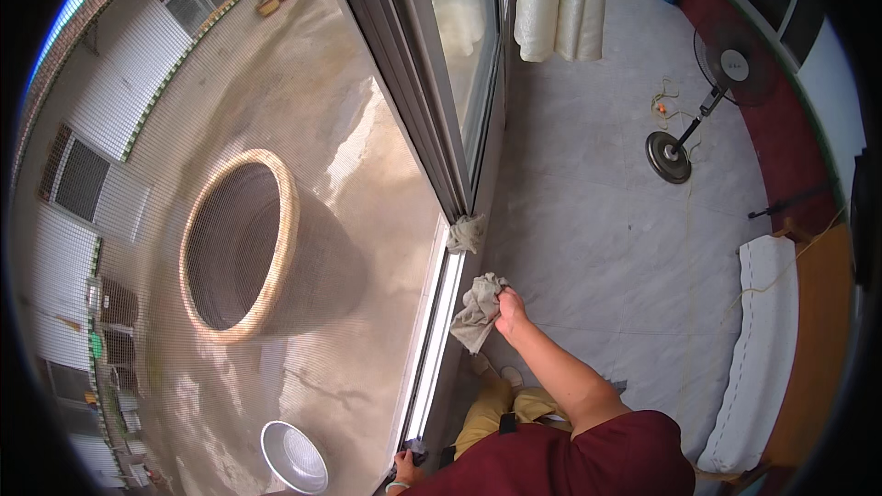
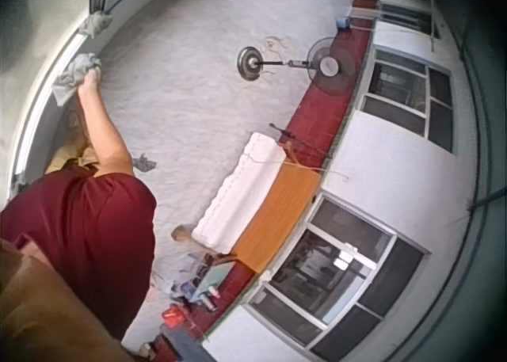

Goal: The person wipes the metal frame of a sliding window with a cloth. They clean the vertical edges and horizontal tracks of the frame, moving the cloth back and forth to remove dust or dirt. The person occasionally adjusts the cloth in their hands while continuing to wipe different sections of the window frame.

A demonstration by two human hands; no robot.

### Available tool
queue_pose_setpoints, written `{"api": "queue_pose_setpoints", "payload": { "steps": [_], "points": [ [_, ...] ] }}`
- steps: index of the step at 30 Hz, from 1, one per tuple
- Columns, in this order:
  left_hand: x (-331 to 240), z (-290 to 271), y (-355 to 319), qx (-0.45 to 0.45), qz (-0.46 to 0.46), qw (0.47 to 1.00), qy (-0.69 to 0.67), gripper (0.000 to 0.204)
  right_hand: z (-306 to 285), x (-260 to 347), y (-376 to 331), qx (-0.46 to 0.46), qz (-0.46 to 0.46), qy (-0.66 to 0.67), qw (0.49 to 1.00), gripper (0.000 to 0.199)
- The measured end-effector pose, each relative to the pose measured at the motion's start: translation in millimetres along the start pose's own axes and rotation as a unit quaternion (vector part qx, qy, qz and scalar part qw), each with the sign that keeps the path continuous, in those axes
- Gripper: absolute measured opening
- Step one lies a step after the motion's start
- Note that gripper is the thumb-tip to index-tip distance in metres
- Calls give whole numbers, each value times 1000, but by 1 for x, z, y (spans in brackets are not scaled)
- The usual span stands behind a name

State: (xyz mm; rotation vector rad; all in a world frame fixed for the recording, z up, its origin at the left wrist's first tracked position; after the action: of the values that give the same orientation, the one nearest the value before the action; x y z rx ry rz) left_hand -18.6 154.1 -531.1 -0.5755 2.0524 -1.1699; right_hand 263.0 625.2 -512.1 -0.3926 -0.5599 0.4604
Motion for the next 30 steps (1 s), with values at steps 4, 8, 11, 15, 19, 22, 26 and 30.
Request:
{"api": "queue_pose_setpoints", "payload": {
  "steps": [4,8,11,15,19,22,26,30],
  "points": [
    [-19,-13,12,-11,-10,999,32,68,159,121,-11,159,-191,43,968,34],
    [-72,-60,38,-28,26,999,26,68,257,189,-20,244,-355,-24,902,41],
    [-139,-114,67,-62,80,995,18,67,309,223,-1,175,-535,-385,731,46],
    [-274,-210,82,-113,182,977,12,67,363,247,35,173,-639,-524,536,48],
    [-403,-301,63,-183,277,943,-4,67,390,257,9,161,-674,-571,440,62],
    [-492,-358,29,-229,351,908,-2,66,424,282,-14,189,-696,-562,405,57],
    [-575,-416,-36,-300,429,852,6,66,484,303,-40,232,-710,-544,382,57],
    [-655,-462,-102,-351,526,774,37,65,538,341,-77,226,-740,-539,333,59]
  ]
}}
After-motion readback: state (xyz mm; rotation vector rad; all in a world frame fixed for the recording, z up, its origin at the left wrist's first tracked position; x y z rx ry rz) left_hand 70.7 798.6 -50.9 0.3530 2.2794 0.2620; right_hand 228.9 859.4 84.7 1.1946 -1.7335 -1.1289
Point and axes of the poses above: each hand's wrist, its own y-axis towards the middle knuckle, its own z-axis out of the palm, x = y × z, the point moved 5 cm from there along y, towards the middle knuckle, and after that the axes turned 15 degrees about x, right-handed, at the moved point
